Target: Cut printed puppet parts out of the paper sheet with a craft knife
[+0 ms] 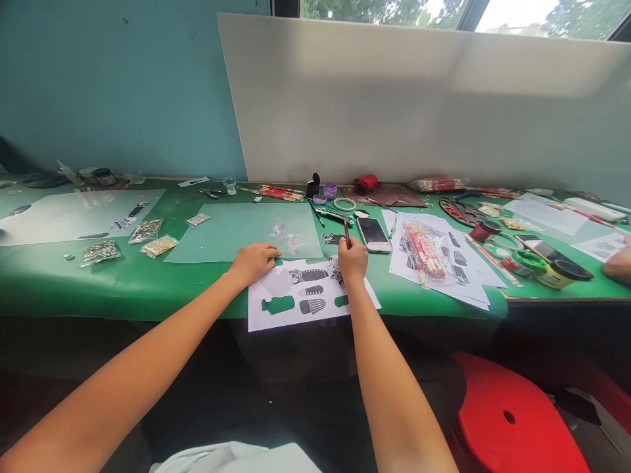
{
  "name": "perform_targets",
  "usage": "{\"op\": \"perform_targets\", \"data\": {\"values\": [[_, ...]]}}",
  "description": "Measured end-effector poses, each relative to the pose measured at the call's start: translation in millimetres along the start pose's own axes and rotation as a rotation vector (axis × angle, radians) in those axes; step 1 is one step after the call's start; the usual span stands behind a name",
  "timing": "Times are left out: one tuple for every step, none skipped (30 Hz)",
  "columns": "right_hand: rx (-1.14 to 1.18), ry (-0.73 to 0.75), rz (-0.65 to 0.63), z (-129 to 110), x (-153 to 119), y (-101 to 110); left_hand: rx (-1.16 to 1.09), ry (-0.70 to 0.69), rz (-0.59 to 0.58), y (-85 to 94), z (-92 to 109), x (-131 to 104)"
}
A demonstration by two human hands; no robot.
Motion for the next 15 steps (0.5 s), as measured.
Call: {"op": "perform_targets", "data": {"values": [[0.005,-0.001,0.001,-0.2,-0.4,0.1,-0.002,0.017,0.012,-0.9,0.9,-2.0],[0.009,0.001,0.001,-0.6,-0.9,0.0,-0.005,0.032,0.024,-1.7,1.8,-3.9],[0.013,0.005,-0.001,-1.1,-1.4,-0.1,-0.008,0.045,0.035,-2.3,2.6,-5.6],[0.017,0.008,-0.003,-1.6,-1.9,-0.4,-0.012,0.056,0.044,-2.7,3.3,-6.8],[0.020,0.012,-0.005,-2.1,-2.3,-0.7,-0.016,0.064,0.051,-3.0,3.8,-7.7],[0.021,0.013,-0.007,-2.3,-2.6,-1.1,-0.020,0.070,0.057,-3.1,4.0,-8.2],[0.021,0.012,-0.007,-2.3,-2.7,-1.5,-0.023,0.075,0.062,-3.2,4.1,-8.5],[0.021,0.009,-0.006,-2.1,-2.7,-1.8,-0.025,0.079,0.067,-3.2,4.1,-8.5],[0.019,0.004,-0.003,-1.6,-2.6,-2.0,-0.027,0.083,0.071,-3.3,3.9,-8.4],[0.018,-0.002,0.000,-1.0,-2.3,-2.2,-0.029,0.086,0.074,-3.5,3.7,-8.3],[0.017,-0.007,0.002,-0.2,-2.0,-2.3,-0.031,0.089,0.075,-3.8,3.6,-8.3],[0.017,-0.012,0.005,0.6,-1.8,-2.4,-0.034,0.091,0.076,-4.2,3.4,-8.3],[0.018,-0.015,0.007,1.3,-1.5,-2.3,-0.037,0.094,0.077,-4.5,3.3,-8.5],[0.020,-0.016,0.009,2.0,-1.3,-2.2,-0.040,0.097,0.078,-4.8,3.0,-8.8],[0.023,-0.015,0.010,2.6,-1.1,-2.0,-0.044,0.101,0.080,-4.8,2.8,-9.2]]}}
Point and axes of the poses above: each hand's wrist, its own x-axis towards the middle knuckle, its own y-axis out of the back of the hand, z = x × y, the point moved 4 cm from there along x, towards the middle knuckle, and after that the axes turned 13 degrees about x, right-handed, at the moved point
